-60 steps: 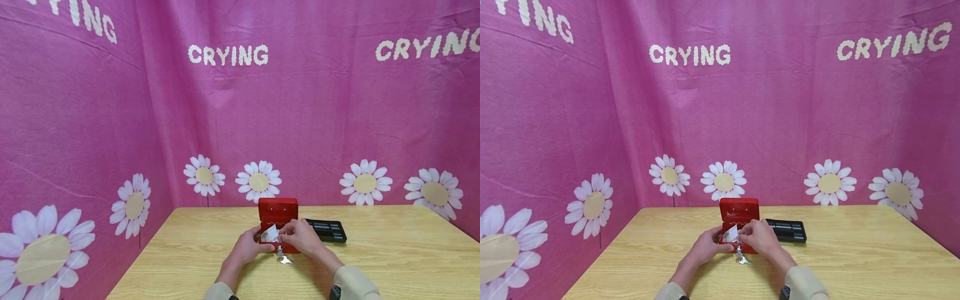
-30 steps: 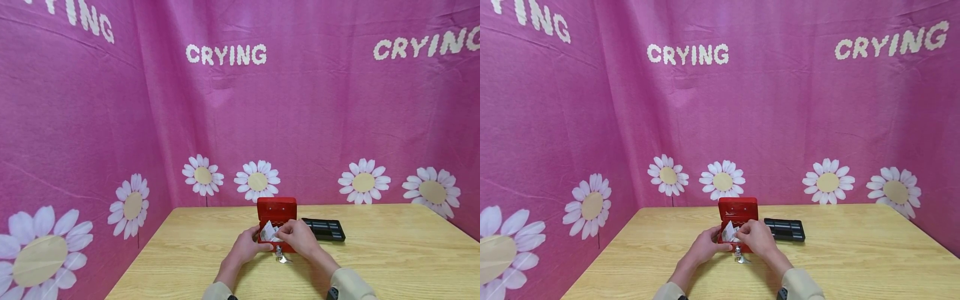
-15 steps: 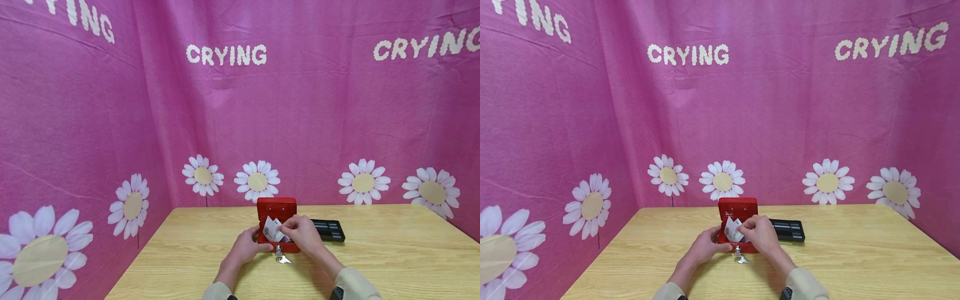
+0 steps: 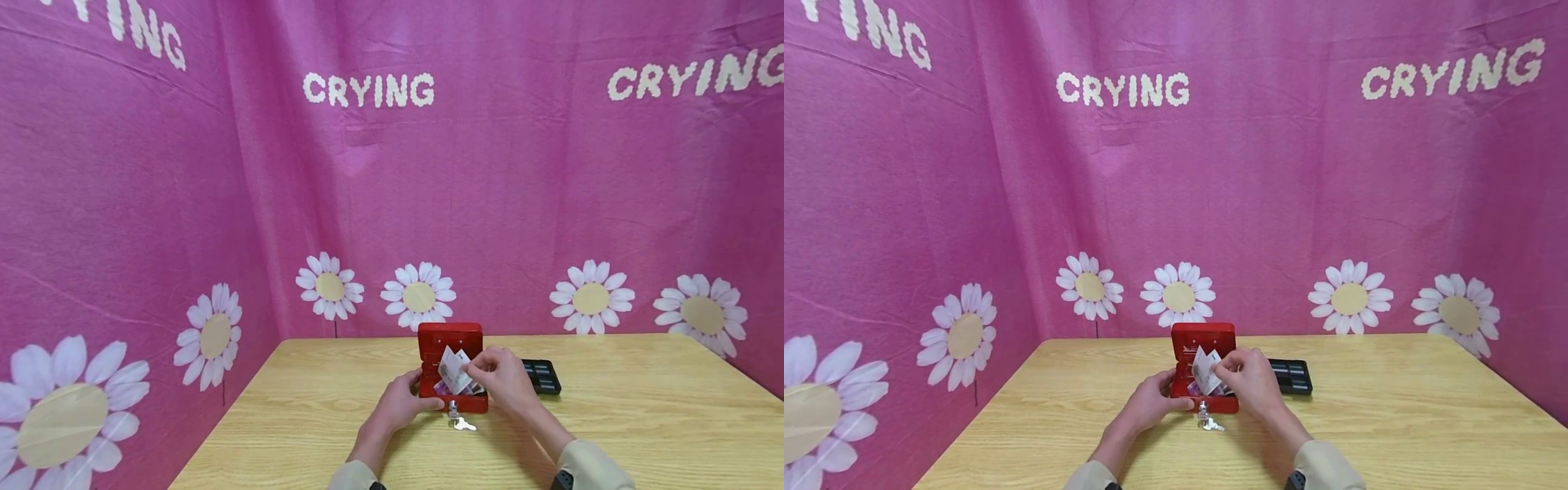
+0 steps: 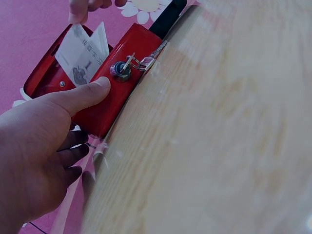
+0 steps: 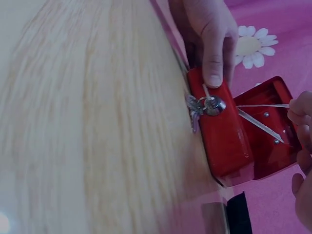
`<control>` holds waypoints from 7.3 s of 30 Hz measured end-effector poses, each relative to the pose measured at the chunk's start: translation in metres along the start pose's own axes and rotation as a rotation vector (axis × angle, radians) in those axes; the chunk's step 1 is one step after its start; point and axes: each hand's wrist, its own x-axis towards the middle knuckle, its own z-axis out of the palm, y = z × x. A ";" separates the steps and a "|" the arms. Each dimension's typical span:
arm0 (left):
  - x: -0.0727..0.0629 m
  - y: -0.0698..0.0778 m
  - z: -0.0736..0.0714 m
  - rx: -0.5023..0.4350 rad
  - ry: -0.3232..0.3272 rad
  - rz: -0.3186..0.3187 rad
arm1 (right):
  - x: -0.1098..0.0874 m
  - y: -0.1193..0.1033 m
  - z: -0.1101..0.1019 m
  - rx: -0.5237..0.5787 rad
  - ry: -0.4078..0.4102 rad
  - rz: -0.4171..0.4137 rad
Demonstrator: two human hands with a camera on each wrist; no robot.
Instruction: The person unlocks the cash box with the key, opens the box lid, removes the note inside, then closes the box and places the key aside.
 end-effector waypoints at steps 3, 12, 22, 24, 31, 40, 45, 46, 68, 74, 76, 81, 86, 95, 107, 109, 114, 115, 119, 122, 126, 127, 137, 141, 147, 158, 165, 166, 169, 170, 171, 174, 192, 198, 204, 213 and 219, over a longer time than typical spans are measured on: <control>0.000 0.001 -0.001 -0.008 0.001 0.004 | 0.000 -0.002 -0.002 0.014 0.015 0.024; -0.001 0.001 0.000 -0.034 -0.012 0.036 | -0.004 -0.001 -0.011 0.025 0.046 0.047; -0.001 0.000 0.001 -0.046 -0.010 0.035 | -0.007 0.003 -0.026 0.013 0.067 0.040; 0.000 0.000 0.000 -0.041 -0.009 0.037 | -0.008 0.005 -0.028 0.009 0.073 0.033; -0.001 0.000 0.000 -0.026 -0.004 0.022 | -0.013 0.012 -0.033 0.010 0.096 0.011; -0.001 0.001 0.001 -0.023 0.001 0.003 | -0.018 0.019 -0.048 -0.020 0.087 -0.036; -0.002 0.000 0.000 -0.017 0.002 0.005 | -0.020 0.025 -0.054 -0.037 0.087 -0.030; -0.002 0.000 0.000 -0.020 0.002 0.005 | -0.020 0.025 -0.054 -0.041 0.088 -0.028; 0.001 0.003 0.000 0.017 -0.010 0.011 | -0.030 0.028 -0.051 -0.107 0.042 0.004; 0.000 0.003 0.000 0.025 -0.010 -0.002 | -0.033 0.028 -0.050 -0.132 0.013 0.027; 0.000 0.002 0.000 0.026 -0.010 0.000 | -0.034 0.028 -0.050 -0.139 0.006 0.035; 0.000 0.001 0.000 0.025 -0.013 0.005 | -0.034 0.028 -0.050 -0.160 -0.024 0.068; 0.001 0.001 0.001 0.025 -0.014 -0.011 | -0.035 0.029 -0.052 -0.242 -0.079 0.077; 0.001 0.000 0.000 0.039 -0.014 0.023 | -0.035 0.030 -0.054 -0.376 -0.111 0.014; 0.001 0.001 0.000 0.020 -0.008 0.010 | -0.032 0.026 -0.058 -0.366 -0.120 -0.015; 0.001 0.000 0.000 0.023 -0.009 0.008 | -0.030 0.024 -0.057 -0.354 -0.116 -0.027; 0.001 -0.001 0.001 0.021 -0.010 0.012 | -0.025 0.014 -0.054 -0.343 -0.138 -0.037; 0.001 0.000 0.000 0.022 -0.009 0.011 | -0.024 0.012 -0.053 -0.344 -0.145 -0.037; 0.001 -0.001 0.001 0.027 -0.008 0.008 | -0.021 0.006 -0.050 -0.354 -0.175 -0.044; 0.000 0.000 0.002 0.031 -0.009 0.009 | -0.022 0.006 -0.048 -0.370 -0.240 -0.052; 0.000 0.001 0.002 0.026 -0.010 0.002 | -0.025 0.011 -0.050 -0.394 -0.353 -0.076; 0.000 0.001 0.002 0.025 -0.010 0.001 | -0.026 0.012 -0.051 -0.397 -0.376 -0.089; 0.002 0.001 0.000 0.021 -0.008 0.011 | -0.027 0.022 -0.060 -0.389 -0.449 -0.252; 0.002 0.000 0.000 0.024 -0.008 0.009 | -0.026 0.024 -0.062 -0.397 -0.454 -0.242; 0.001 0.002 -0.001 0.032 -0.007 0.000 | -0.022 0.022 -0.060 -0.363 -0.393 -0.239; -0.001 0.002 0.000 0.026 -0.005 -0.005 | -0.009 0.006 -0.040 -0.263 -0.280 -0.202; -0.002 0.002 -0.001 0.024 -0.010 -0.012 | -0.001 0.000 -0.023 -0.268 -0.259 -0.113; -0.002 0.001 -0.001 0.023 -0.012 -0.010 | 0.000 0.000 -0.020 -0.264 -0.259 -0.099; -0.002 0.001 -0.002 0.021 -0.014 0.002 | 0.003 0.001 -0.016 -0.258 -0.255 -0.065; -0.002 0.002 -0.002 0.021 -0.014 0.003 | 0.003 0.001 -0.014 -0.259 -0.254 -0.058; -0.002 0.002 -0.002 0.023 -0.013 0.006 | 0.004 0.002 -0.013 -0.260 -0.251 -0.051; -0.002 0.002 -0.001 0.021 -0.012 0.001 | 0.005 0.003 -0.010 -0.275 -0.240 -0.030; 0.000 -0.002 0.000 0.029 -0.005 -0.004 | 0.008 0.008 0.001 -0.293 -0.233 0.006; -0.001 -0.002 0.000 0.024 -0.006 -0.003 | 0.008 0.010 0.001 -0.261 -0.233 -0.003; 0.000 -0.002 0.000 0.029 -0.008 -0.005 | 0.008 0.012 0.005 -0.214 -0.239 0.018; -0.001 0.002 -0.002 0.022 -0.020 -0.001 | 0.007 0.014 0.009 -0.168 -0.247 0.024; -0.001 0.003 -0.001 0.028 -0.015 -0.010 | 0.007 0.014 0.009 -0.167 -0.258 0.042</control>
